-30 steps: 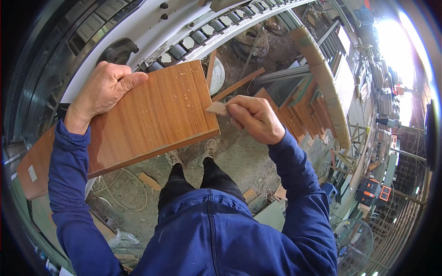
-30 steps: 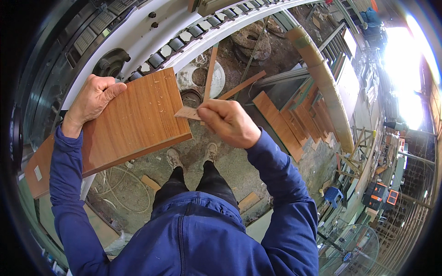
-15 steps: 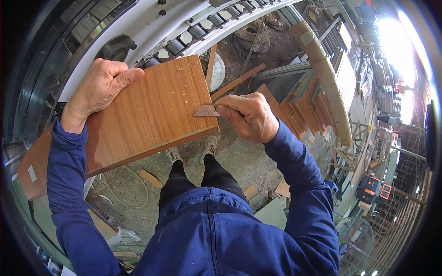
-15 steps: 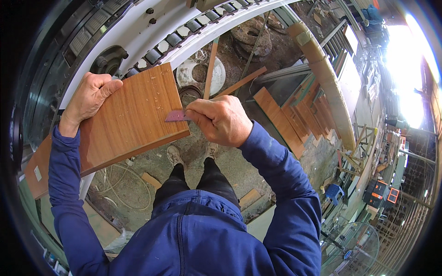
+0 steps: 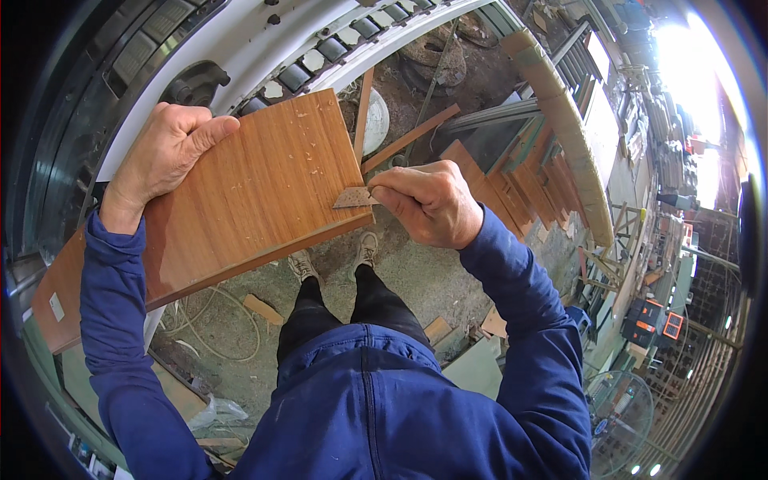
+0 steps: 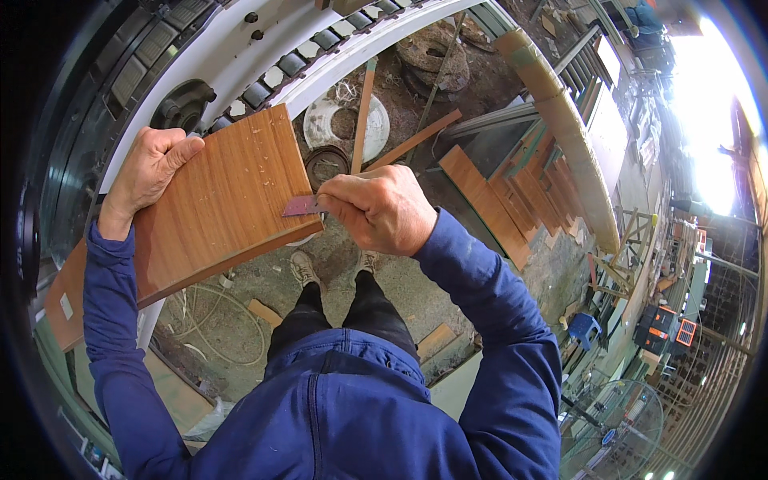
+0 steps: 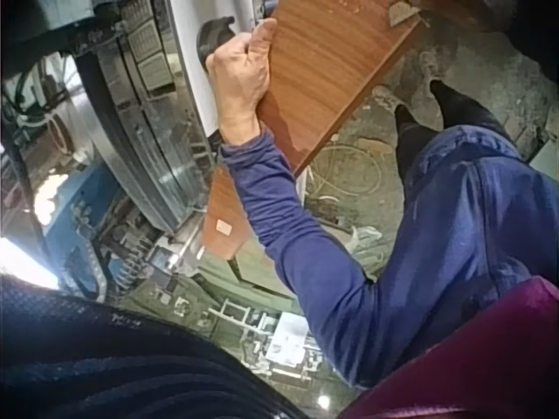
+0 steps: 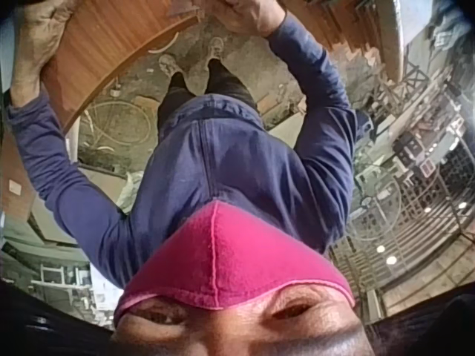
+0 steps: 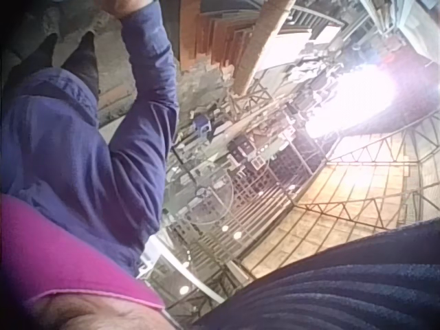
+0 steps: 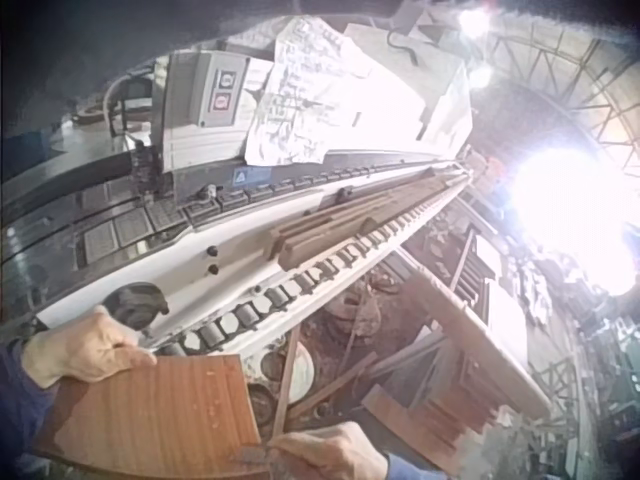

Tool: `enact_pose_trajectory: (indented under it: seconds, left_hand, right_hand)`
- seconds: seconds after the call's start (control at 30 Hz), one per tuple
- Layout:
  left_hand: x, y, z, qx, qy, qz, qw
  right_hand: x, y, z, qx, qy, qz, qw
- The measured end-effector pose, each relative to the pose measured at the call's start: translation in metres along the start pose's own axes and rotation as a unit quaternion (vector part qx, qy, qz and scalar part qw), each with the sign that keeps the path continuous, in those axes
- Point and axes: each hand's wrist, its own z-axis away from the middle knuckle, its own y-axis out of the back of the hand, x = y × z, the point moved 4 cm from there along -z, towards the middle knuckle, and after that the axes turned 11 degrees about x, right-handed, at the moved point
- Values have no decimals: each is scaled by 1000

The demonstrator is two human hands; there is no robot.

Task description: The person feeds wooden panels into an edge-banding machine, then trims the edges and corners of the panels using a blade.

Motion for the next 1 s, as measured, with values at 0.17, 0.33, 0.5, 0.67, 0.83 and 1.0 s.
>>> enact_pose_trajectory:
  seconds: [0.17,0.33,0.5,0.67,0.83,1.0]
  left_hand:
    - [0,-2,-1,4,-8,-5,1000]
    - [-1,0,-1,-8,0,3,1000]
    - [2,0,-2,-5,1,9,1000]
    - [3,2,-2,3,5,1,1000]
    - [0,3,0,4,12,-4,1000]
    - [4,2,-2,22,-19,10,1000]
  right_hand:
    - [8,-2,-5,17,-1,18,1000]
    - [8,1,2,-4,-7,-1,1000]
    - [10,2,4,20,-2,-31,999]
    - [0,15,29,-110,-29,-13,993]
    - [1,30,9,-26,-91,-66,993]
    - [9,11,-22,36,-13,0,999]
